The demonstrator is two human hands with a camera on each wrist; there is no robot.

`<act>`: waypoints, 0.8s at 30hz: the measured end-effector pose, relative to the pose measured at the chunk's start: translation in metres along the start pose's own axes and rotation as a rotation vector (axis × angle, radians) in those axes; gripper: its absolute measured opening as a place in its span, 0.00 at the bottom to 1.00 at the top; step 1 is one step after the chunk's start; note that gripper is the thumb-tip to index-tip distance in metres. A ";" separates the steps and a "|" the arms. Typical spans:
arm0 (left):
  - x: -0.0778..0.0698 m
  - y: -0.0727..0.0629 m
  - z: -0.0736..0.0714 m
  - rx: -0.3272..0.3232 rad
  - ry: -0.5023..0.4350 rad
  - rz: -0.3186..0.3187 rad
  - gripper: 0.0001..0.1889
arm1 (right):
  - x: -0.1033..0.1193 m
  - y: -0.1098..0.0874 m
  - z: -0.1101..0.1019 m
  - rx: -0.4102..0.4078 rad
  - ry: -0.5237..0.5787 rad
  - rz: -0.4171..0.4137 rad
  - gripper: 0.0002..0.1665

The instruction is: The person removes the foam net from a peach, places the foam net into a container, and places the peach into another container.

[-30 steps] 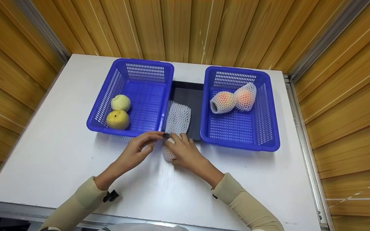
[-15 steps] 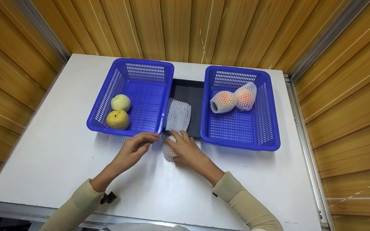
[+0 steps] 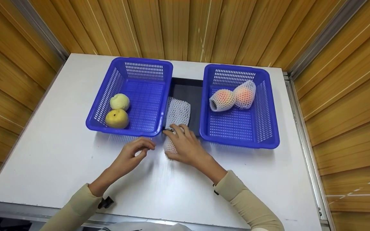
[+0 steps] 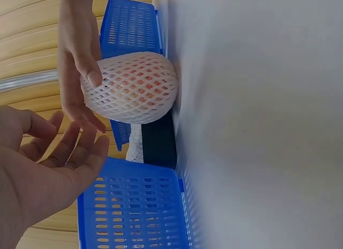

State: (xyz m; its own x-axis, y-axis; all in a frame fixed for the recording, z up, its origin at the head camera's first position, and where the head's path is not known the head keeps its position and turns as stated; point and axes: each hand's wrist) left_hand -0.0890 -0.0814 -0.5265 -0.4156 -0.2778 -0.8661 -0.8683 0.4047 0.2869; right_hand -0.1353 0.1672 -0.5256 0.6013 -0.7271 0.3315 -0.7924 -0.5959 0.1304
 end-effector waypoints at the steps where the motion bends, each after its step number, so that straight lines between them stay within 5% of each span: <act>1: 0.001 0.000 0.001 -0.001 0.003 0.004 0.13 | 0.000 0.001 0.002 0.016 -0.013 -0.005 0.42; 14: 0.007 -0.001 0.001 0.011 0.013 0.015 0.13 | 0.006 0.002 0.030 0.028 -0.258 -0.210 0.39; 24: 0.004 0.002 -0.003 0.003 0.021 0.037 0.13 | -0.002 0.000 0.030 -0.085 -0.037 -0.320 0.29</act>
State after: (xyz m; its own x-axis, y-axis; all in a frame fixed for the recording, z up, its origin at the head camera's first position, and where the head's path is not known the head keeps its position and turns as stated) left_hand -0.0931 -0.0843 -0.5285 -0.4527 -0.2805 -0.8464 -0.8516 0.4172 0.3172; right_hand -0.1334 0.1581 -0.5541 0.8233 -0.5203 0.2267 -0.5673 -0.7667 0.3005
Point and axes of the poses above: each hand's wrist, its own y-axis towards the middle knuckle, its own z-axis out of the palm, x = y × z, and after that the axes turned 4 degrees about z, right-handed
